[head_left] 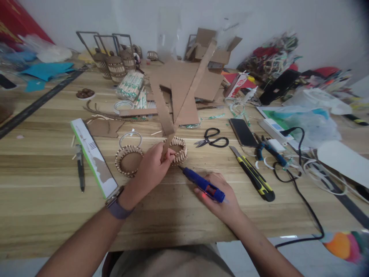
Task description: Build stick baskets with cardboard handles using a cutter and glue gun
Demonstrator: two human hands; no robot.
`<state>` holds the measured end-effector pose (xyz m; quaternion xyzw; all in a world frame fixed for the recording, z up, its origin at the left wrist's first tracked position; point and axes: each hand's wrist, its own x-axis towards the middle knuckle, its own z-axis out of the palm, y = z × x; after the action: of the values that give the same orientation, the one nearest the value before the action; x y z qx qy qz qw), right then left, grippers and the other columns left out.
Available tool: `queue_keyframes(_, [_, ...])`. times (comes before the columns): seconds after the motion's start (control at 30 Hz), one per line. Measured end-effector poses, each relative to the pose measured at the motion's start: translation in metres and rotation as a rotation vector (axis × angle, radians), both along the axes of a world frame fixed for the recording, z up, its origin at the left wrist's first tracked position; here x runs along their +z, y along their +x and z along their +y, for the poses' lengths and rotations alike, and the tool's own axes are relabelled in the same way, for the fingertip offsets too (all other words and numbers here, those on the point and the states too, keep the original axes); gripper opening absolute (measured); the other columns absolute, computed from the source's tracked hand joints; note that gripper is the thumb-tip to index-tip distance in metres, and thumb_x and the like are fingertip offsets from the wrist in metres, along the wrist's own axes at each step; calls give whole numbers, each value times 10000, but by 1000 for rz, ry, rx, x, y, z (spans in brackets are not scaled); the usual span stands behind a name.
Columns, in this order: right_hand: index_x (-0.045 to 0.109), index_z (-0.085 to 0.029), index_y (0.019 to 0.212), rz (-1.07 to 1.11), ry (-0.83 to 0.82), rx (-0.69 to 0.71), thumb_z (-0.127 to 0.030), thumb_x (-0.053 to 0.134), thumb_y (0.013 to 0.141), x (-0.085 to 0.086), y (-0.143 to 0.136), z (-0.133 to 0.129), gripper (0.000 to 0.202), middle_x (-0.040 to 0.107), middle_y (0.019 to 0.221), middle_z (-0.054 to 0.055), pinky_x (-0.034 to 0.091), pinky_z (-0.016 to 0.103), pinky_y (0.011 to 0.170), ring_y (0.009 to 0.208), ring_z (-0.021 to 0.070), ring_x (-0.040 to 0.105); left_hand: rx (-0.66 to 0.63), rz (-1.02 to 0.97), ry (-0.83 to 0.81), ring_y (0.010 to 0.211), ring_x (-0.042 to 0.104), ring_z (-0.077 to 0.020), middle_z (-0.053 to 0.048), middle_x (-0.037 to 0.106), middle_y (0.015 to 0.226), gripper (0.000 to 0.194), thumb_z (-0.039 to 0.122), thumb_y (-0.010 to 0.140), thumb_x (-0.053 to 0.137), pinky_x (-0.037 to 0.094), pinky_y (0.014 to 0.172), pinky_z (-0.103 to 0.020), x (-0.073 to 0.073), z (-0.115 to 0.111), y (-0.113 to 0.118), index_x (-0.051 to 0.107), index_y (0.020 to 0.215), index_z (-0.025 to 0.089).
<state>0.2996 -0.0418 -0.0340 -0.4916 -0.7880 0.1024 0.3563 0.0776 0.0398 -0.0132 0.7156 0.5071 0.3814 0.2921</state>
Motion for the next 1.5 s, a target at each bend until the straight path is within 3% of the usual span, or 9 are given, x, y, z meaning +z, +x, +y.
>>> queue_keyframes(0.77, [499, -243, 702, -10, -44, -72, -366, 578, 941, 3, -6, 3, 280, 566, 616, -11, 429, 319, 611, 602, 185, 554, -2, -2, -35, 876, 682, -226, -59, 723, 934, 158, 243, 879, 528, 535, 713, -350, 1, -1, -1, 430, 755, 244])
queue_keyframes(1.5, [502, -247, 684, -21, -26, -89, -372, 587, 942, 1, -5, 2, 299, 564, 595, -15, 428, 324, 620, 588, 189, 560, -13, 15, -19, 875, 681, -215, -43, 722, 926, 88, 211, 887, 536, 543, 717, -336, 1, 0, -2, 528, 801, 229])
